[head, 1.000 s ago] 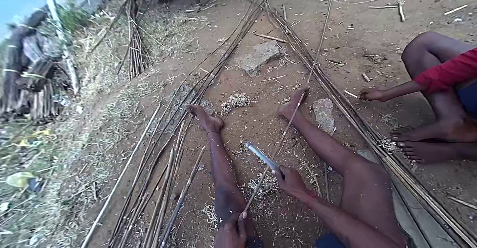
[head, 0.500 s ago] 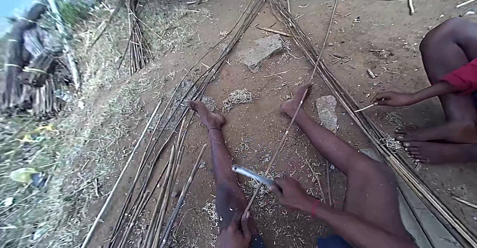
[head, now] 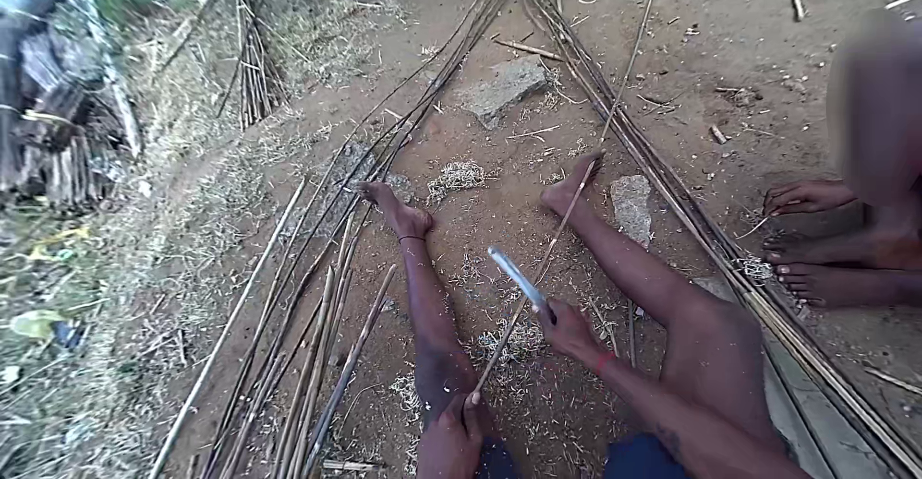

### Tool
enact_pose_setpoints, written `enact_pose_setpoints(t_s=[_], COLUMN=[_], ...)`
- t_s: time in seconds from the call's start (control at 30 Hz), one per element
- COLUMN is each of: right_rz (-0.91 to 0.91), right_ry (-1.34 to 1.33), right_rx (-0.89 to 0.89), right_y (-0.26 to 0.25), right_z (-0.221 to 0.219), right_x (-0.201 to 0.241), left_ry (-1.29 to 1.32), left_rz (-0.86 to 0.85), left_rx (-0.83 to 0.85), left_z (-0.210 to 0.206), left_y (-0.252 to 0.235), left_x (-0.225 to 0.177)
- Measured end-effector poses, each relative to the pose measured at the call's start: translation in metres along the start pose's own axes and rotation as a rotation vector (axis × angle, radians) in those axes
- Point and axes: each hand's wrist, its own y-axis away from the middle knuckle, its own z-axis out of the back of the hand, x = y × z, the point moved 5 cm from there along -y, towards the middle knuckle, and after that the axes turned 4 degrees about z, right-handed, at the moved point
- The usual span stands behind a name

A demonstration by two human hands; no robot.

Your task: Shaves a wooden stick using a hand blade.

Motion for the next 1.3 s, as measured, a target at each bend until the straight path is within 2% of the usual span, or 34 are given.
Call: enact_pose_setpoints(t_s=[0.07,0.1,0.13,0.2,0.23,0.3,0.33,0.37,0.43,0.47,0.53,0.6,0.67,0.7,0.8,0.83,0.93,0.97,1.07,1.13,1.17,1.2,1.3], right_rz=[0.142,0.173,0.121,-0.016,0.004,0.153,0.213,0.195,0.013,-0.008,0.078,0.138,0.002,-0.005,0.2,0.233,0.008,-0.017,0.009,-0.035,-0.041,-0.003,0.223], right_ry=[0.11,0.151,0.133,-0.022,-0.013,0.121,0.166,0.162,0.014,-0.011,0.06,0.137,0.018,-0.018,0.106,0.123,-0.113,-0.147,-0.072,-0.065,-0.12,-0.107,0.06], right_rx=[0.149,0.16,0.145,-0.012,-0.023,0.144,0.172,0.153,0.004,-0.035,0.085,0.137,0.027,-0.019,0.154,0.162,-0.013,-0.044,0.057,0.013,-0.02,-0.011,0.154], right_y=[0.018,0.016,0.009,-0.009,-0.01,0.009,0.012,0.008,-0.01,-0.015,-0.001,0.0,-0.014,-0.016,0.016,0.017,-0.01,-0.01,0.003,-0.014,-0.017,-0.01,0.019], right_z=[-0.015,-0.011,-0.003,0.009,0.006,-0.01,-0.011,-0.005,0.011,0.011,-0.004,0.004,0.017,0.014,-0.013,-0.012,0.005,0.002,0.006,0.026,0.021,0.007,-0.015], right_x=[0.025,0.03,0.026,0.003,0.0,0.019,0.027,0.026,0.008,0.002,0.015,0.024,0.007,0.0,0.031,0.037,0.008,0.002,0.015,-0.001,-0.011,-0.01,0.039], left_ry=[-0.002,0.001,0.001,0.03,0.044,0.056,0.059,0.062,0.081,0.106,0.154,0.226,0.251,0.247,0.238,0.221,0.131,0.095,0.04,0.02,0.005,-0.012,0.023], left_rz=[0.0,-0.011,-0.009,-0.013,-0.016,-0.024,-0.032,-0.031,-0.04,-0.054,-0.075,-0.127,-0.138,-0.133,-0.156,-0.166,-0.126,-0.12,-0.14,-0.137,-0.119,-0.102,-0.143], left_rx=[-0.005,-0.014,0.001,0.05,0.065,0.073,0.066,0.076,0.108,0.108,0.117,0.084,0.061,0.053,0.019,0.004,-0.011,-0.034,-0.081,-0.085,-0.076,-0.075,-0.111], left_z=[0.003,0.005,0.005,0.004,0.003,0.006,0.008,0.008,0.005,0.004,0.005,0.007,0.006,0.004,0.006,0.008,0.007,0.006,0.011,0.009,0.006,0.006,0.01], left_y=[-0.005,-0.011,-0.012,-0.012,-0.013,-0.017,-0.021,-0.023,-0.024,-0.026,-0.025,-0.031,-0.027,-0.024,-0.024,-0.026,-0.02,-0.017,-0.012,-0.014,-0.011,-0.007,-0.015], left_x=[0.001,-0.001,-0.002,-0.002,-0.003,0.0,0.0,-0.001,-0.001,0.0,0.007,0.01,0.01,0.01,0.006,0.004,0.002,0.002,0.002,0.0,0.001,0.004,0.001])
